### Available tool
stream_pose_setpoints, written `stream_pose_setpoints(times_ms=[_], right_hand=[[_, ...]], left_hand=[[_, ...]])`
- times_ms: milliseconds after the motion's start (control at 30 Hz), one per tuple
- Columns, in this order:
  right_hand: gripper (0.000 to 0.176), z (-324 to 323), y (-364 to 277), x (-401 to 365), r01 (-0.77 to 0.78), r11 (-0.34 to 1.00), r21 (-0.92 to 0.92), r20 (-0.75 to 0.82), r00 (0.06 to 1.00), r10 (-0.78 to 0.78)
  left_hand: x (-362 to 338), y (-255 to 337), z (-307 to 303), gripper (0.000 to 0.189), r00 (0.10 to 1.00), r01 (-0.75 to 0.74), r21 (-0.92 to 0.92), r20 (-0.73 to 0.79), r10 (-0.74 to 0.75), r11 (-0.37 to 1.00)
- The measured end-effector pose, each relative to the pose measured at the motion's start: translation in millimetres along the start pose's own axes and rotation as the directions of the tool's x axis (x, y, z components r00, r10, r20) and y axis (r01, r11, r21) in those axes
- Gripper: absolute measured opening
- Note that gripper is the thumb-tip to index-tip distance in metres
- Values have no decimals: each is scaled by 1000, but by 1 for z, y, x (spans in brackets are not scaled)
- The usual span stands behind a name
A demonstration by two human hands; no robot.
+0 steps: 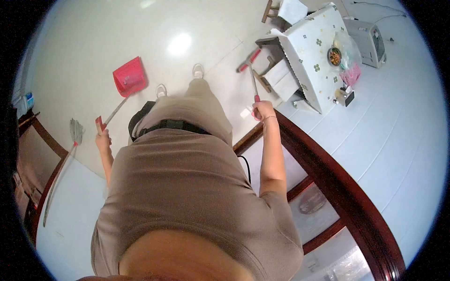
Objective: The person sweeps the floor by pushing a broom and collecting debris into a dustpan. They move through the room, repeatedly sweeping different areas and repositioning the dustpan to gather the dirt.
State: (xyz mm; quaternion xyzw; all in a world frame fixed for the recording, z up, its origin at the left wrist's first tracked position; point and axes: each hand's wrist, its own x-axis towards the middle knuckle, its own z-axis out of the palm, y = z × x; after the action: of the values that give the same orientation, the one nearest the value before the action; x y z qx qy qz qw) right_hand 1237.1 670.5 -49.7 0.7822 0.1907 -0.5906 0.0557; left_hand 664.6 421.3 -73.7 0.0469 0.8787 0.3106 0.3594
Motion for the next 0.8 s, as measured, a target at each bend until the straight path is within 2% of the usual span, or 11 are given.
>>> stream_pose_setpoints(times_ms=[33,133,233,300,367,467,633,667,700,767,800], right_hand=[[10,-9,-4,10,-12,998,68,-67,998,16],[12,-34,-30,46,14,1000,22,-140,990,-11],[10,-42,-60,71,-6,998,-57,-80,997,2],[10,-36,-70,87,88,966,-245,53,996,-77],[13,-13,-85,75,123,977,-171,65,991,-114],[12,24,-110,52,168,954,-247,95,984,-149],[13,34,-118,43,277,939,-206,183,953,-241],[21,28,-115,45,273,944,-187,159,956,-246],[21,22,-109,44,264,948,-177,147,959,-240],[34,7,-98,38,320,917,-239,101,947,-304],[45,0,-93,34,291,916,-276,66,957,-284]], left_hand=[[-5,4,5,30,1000,-11,-35,-7,10,999],[-19,32,30,29,1000,7,-5,-27,-7,1000],[-36,49,45,28,1000,-6,-16,-27,6,1000],[-47,55,55,28,1000,10,-20,-25,-11,1000],[-54,60,65,28,999,19,-99,-25,-21,995],[-60,72,84,28,1000,23,-115,-18,-25,993],[-50,111,107,29,999,31,-10,32,-31,999],[-43,117,111,29,997,-1,11,72,0,1000],[-37,124,115,28,993,-39,28,111,36,999],[-25,141,125,28,987,-54,69,152,43,996],[-19,151,131,29,983,-68,97,174,50,993]])
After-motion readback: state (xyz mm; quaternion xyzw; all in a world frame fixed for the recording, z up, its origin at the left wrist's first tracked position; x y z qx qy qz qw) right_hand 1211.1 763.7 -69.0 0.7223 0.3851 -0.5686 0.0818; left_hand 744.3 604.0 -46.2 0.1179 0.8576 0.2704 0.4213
